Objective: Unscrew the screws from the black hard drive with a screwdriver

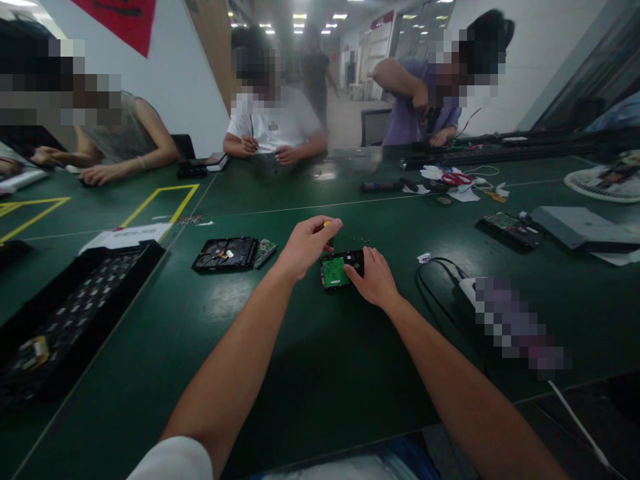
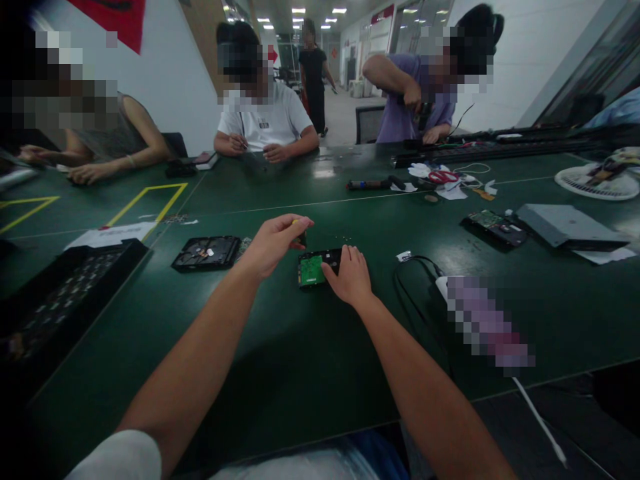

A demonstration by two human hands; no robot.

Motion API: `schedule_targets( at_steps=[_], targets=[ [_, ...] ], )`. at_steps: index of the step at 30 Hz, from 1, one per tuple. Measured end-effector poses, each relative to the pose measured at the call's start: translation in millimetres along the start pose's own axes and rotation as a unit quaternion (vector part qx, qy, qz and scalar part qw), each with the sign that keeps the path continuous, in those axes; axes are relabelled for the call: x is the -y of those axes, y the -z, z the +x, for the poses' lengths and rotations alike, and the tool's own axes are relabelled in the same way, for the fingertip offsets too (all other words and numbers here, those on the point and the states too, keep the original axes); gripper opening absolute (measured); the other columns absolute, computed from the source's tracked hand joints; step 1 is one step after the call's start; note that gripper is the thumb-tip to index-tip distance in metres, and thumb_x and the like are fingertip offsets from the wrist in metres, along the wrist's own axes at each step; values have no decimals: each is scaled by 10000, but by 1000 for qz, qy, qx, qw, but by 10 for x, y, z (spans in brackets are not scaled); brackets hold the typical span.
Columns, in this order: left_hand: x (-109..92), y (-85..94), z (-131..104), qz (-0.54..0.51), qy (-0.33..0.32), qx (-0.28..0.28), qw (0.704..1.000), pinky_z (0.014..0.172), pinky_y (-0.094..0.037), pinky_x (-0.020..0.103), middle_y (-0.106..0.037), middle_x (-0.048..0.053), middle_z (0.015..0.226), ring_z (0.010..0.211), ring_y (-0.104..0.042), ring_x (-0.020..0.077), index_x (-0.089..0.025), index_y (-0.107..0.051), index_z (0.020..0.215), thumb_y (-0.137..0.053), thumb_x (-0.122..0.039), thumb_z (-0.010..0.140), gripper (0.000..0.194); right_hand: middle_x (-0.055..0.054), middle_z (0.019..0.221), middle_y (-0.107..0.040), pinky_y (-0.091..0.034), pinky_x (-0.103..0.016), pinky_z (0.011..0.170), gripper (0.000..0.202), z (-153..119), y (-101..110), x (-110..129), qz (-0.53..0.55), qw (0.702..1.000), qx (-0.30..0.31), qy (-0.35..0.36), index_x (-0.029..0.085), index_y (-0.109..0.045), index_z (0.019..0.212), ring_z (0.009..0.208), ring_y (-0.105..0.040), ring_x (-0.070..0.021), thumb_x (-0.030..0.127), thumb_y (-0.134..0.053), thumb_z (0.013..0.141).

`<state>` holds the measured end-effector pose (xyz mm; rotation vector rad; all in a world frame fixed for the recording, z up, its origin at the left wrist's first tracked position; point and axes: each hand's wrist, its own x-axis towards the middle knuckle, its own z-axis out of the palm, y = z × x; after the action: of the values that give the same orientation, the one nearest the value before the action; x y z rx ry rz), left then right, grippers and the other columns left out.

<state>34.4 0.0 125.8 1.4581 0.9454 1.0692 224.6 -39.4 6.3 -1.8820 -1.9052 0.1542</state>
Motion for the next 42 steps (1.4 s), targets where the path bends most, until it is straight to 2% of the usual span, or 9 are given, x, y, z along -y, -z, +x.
schedule_targets(
  at_steps=[5,11,14,19,25,29,35,38,42],
  targets=[
    [-9,5,-12,7,-3,9,1000,671,-574,265,-653,49,881,835,-622,166,-187,-719,968,-714,-413,903,235,-257,1562,-484,-284,-533,1248,831,-1,4,6,-2,1000,0,3,13,-406,1546,1508,-389,-382,633,-421,993],
    [-47,-32,-28,-54,5,-1,999,668,-605,297,-687,74,955,918,-660,201,-191,-605,964,-686,-307,903,154,-256,1566,-478,-281,-518,1253,845,0,-6,-11,0,1000,-1,4,4,-404,1546,1507,-389,-383,644,-422,994],
    [-70,-30,-31,-48,0,1,999,683,-612,294,-682,79,990,945,-647,201,-183,-654,945,-648,-291,913,113,-255,1570,-474,-276,-527,1253,848,-2,-13,-18,1,1000,1,3,9,-394,1552,1512,-382,-383,646,-432,992],
    [-88,1,-35,-8,-17,-8,1000,650,-603,264,-671,83,1056,946,-614,200,-198,-762,989,-614,-295,917,190,-242,1579,-469,-268,-531,1257,851,-8,-33,-30,4,1000,-2,5,30,-385,1563,1524,-367,-370,663,-417,996],
    [-76,-7,-28,-96,2,7,995,724,-623,306,-666,76,970,926,-640,188,-183,-716,1004,-557,-253,948,183,-257,1566,-475,-289,-511,1249,847,-14,-18,-20,-1,1000,-5,10,6,-406,1547,1504,-392,-376,653,-423,1000],
    [-50,-7,-9,-111,3,9,994,751,-624,314,-668,79,986,912,-647,176,-163,-712,995,-562,-266,953,186,-269,1546,-491,-291,-504,1244,818,-13,-10,6,-3,1000,-14,13,-8,-428,1526,1481,-423,-374,620,-442,1003],
    [3,28,7,-33,-36,-7,999,696,-610,277,-665,51,939,863,-637,163,-186,-721,1055,-684,-319,903,206,-257,1546,-498,-283,-512,1247,823,-5,-20,9,-5,1000,-8,8,7,-417,1538,1493,-408,-378,630,-432,1000],
    [19,41,2,36,-69,-24,997,637,-573,236,-641,21,818,753,-612,133,-183,-721,970,-757,-388,863,235,-251,1568,-476,-274,-522,1251,843,-1,-22,-2,1,1000,-1,2,16,-397,1555,1508,-386,-381,647,-427,996],
    [41,35,4,58,-64,-59,995,580,-546,232,-647,20,784,678,-600,120,-169,-663,879,-829,-438,802,325,-250,1590,-448,-250,-514,1261,860,4,-21,-13,11,1000,9,-3,16,-376,1569,1524,-363,-376,654,-427,995]
  ],
)
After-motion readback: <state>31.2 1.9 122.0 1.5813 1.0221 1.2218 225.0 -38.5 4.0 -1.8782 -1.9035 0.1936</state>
